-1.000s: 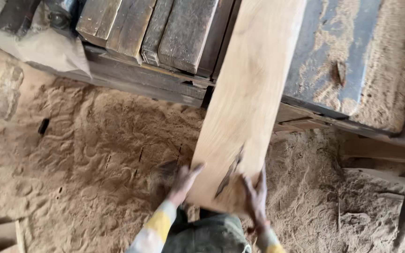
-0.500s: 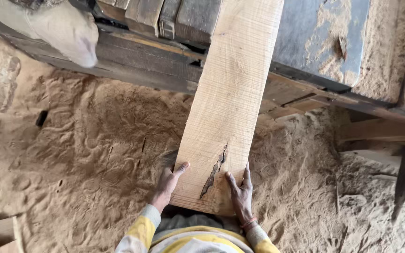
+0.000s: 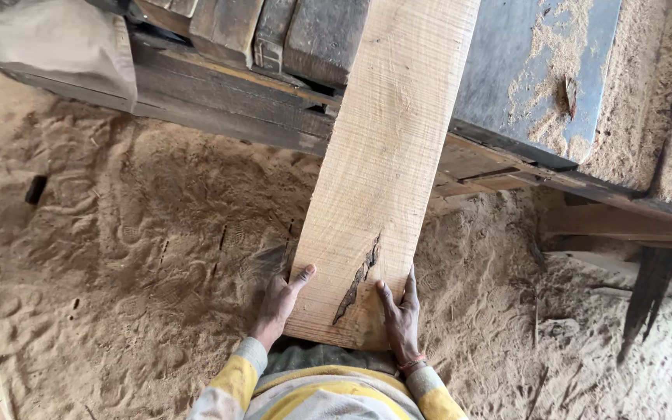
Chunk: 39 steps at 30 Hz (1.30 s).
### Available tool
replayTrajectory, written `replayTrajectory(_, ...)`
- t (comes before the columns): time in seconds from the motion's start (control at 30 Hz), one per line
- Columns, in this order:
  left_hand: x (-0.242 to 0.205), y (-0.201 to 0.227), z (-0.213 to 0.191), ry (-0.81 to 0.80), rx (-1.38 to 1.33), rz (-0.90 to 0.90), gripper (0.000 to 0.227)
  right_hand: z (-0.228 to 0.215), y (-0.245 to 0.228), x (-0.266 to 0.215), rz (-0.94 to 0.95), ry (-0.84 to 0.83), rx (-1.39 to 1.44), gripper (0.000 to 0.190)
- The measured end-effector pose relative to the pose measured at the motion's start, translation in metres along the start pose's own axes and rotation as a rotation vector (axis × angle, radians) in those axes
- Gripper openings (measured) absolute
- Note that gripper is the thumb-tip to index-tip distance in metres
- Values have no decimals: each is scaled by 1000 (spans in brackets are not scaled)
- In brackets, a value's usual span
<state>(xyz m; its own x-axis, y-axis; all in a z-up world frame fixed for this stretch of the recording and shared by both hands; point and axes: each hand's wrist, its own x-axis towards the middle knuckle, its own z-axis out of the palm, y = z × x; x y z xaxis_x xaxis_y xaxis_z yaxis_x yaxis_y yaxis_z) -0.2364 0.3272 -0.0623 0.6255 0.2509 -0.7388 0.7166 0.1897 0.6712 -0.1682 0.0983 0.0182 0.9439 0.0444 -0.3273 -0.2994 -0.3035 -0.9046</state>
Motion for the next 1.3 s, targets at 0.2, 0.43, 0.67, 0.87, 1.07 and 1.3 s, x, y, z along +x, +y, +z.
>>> replayTrajectory(0.2, 4, 7, -1, -34, -43, 18, 69, 2, 1, 13, -81, 46, -153, 79)
replayTrajectory(0.43, 5, 41, 2, -81, -136, 220, 55, 11, -6, 37, -118, 124, -252, 80)
replayTrajectory(0.67, 30, 60, 5, -48, -19, 33, 71, 11, -19, 67, -210, 149, -468, 80)
replayTrajectory(0.87, 48, 87, 10, -88, -24, 29, 72, 9, -24, 94, -259, 153, -476, 82)
replayTrajectory(1.07, 65, 112, 17, -56, -111, 228, 57, 6, -34, 120, -391, 148, -500, 80)
replayTrajectory(1.3, 96, 113, 26, -49, 33, 140, 70, 5, -49, 151, -363, 103, -450, 70)
